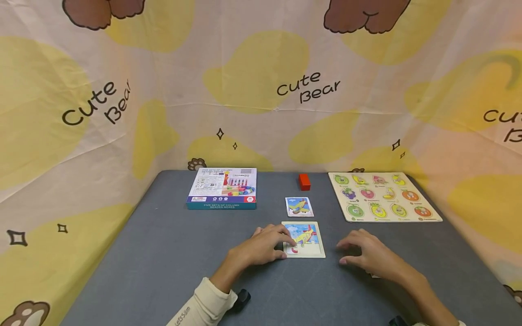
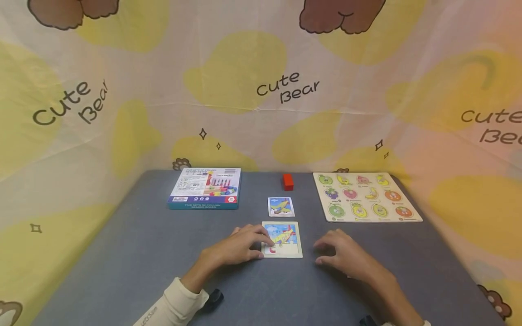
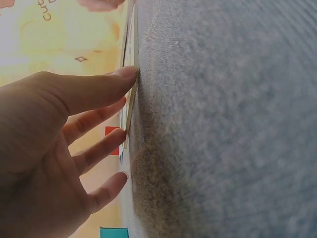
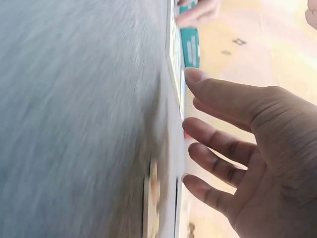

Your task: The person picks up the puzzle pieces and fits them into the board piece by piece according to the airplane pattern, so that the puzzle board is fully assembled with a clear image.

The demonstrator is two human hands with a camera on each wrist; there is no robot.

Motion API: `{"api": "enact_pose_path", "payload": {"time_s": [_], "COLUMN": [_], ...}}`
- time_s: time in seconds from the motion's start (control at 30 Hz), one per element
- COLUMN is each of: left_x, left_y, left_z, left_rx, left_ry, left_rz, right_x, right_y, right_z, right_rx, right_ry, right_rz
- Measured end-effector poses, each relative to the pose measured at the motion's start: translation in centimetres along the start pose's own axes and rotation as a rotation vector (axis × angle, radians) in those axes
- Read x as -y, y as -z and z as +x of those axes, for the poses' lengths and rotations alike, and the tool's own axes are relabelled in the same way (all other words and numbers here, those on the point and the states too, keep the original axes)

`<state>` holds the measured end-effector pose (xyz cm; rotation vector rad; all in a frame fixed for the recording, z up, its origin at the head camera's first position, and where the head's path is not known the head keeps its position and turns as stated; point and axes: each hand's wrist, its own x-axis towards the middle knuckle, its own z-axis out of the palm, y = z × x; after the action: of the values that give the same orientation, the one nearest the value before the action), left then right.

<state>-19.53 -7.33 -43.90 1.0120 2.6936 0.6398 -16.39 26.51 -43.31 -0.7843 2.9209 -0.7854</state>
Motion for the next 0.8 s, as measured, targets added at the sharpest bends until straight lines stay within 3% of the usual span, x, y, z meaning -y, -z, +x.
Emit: {"api": "enact_pose_path", "payload": {"time_s": [0.2, 0.47, 0.7, 0.8], "left_x": [0.0, 0.2, 0.1, 0.1], "left_y": [0.0, -0.2, -0.2, -0.2], "left_z": [0.0, 0.1, 0.1, 0.1], "left_rx": [-0.002, -0.004, -0.014, -0.015], "left_ry": [-0.001, -0.001, -0.005, -0.003], "left_rz": [-0.008, -0.013, -0.012, -0.017], "right_x": [-1.6, -3.5, -4.9, -5.2], "right_y": [0.8, 1.4, 1.1, 1.0], "right_z": [-2.5, -5.0, -6.4, -6.7], "right_rx": [-0.022, -0.048, -0.171, -0.179], "right_ry": [-0.025, -0.091, 0.021, 0.03], "right_rz": [0.038, -0.07, -0.131, -0.134]}}
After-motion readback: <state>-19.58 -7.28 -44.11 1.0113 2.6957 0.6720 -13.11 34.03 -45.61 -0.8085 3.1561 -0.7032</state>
